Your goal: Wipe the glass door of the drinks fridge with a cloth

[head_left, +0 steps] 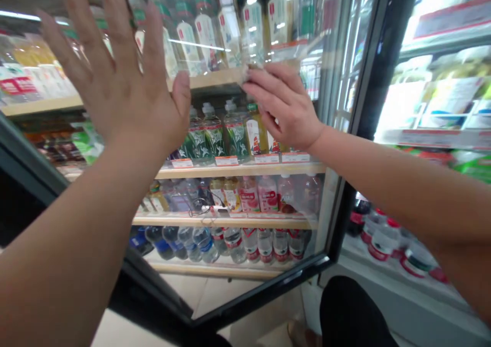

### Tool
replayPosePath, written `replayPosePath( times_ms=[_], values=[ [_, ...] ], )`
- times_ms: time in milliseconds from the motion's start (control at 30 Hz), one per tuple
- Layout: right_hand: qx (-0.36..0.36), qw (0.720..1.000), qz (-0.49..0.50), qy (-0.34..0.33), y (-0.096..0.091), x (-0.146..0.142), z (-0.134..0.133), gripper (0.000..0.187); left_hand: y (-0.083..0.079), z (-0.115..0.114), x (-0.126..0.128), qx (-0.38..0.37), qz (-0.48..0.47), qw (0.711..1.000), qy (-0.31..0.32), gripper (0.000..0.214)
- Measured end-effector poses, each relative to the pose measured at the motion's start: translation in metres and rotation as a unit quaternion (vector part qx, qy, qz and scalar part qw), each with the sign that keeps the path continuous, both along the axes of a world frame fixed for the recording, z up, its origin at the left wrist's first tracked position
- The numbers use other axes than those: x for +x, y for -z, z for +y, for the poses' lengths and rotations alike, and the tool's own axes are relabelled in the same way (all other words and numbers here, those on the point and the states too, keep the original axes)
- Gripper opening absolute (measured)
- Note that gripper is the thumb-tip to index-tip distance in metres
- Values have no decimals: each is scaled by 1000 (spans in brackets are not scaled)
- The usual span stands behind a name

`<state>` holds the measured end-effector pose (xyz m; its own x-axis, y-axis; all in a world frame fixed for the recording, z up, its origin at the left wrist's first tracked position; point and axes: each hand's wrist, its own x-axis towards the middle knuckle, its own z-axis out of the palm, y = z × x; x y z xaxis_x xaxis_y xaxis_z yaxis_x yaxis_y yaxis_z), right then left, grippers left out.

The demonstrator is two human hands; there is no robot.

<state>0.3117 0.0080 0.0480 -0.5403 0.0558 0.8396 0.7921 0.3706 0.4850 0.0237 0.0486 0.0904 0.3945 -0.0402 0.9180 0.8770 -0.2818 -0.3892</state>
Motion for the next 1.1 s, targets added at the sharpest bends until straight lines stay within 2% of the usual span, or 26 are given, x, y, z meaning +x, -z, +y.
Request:
replayPosePath(
  times_ms=[67, 133, 233, 333, 433, 500, 600, 667, 767, 833, 933, 1000, 1100],
  values=[
    [-45, 998, -54, -1, -8, 14, -1, 45, 2, -9, 7, -14, 11, 999, -42, 99],
    [-64, 996, -59, -6, -17, 28, 0, 46, 4, -14, 9, -29, -13, 999, -36, 98],
    [-9, 999, 27, -32, -23, 35, 3, 46, 3, -21, 12, -89, -56, 994, 7, 95],
    [41, 996, 69, -49, -14, 30, 3, 50, 3, -34, 13, -137, -65, 986, 69, 82],
    [14, 998, -28, -49, -7, 29, 2, 53, 4, -43, 12, -140, -57, 983, 105, 73],
    [24, 996, -60, -54, -8, 33, 1, 55, 4, -45, 12, -136, -56, 983, 113, 72],
    [95, 994, 24, -52, -7, 40, 3, 57, 5, -44, 12, -134, -59, 980, 133, 72],
    [118, 990, 51, -51, -3, 43, 4, 60, 4, -44, 12, -138, -65, 976, 158, 70],
    [97, 993, -43, -57, 1, 48, 5, 66, 4, -44, 12, -147, -73, 970, 181, 67],
    [85, 993, -60, -52, 1, 53, 6, 66, 5, -46, 13, -147, -75, 970, 180, 67],
    [104, 992, 55, -43, 2, 56, 5, 57, 5, -46, 12, -146, -76, 970, 179, 68],
    [123, 986, 101, -42, 9, 53, 4, 56, 4, -44, 11, -145, -71, 972, 173, 70],
    [93, 994, -2, -52, 23, 47, 1, 63, 2, -33, 8, -134, -49, 978, 153, 76]
  ],
)
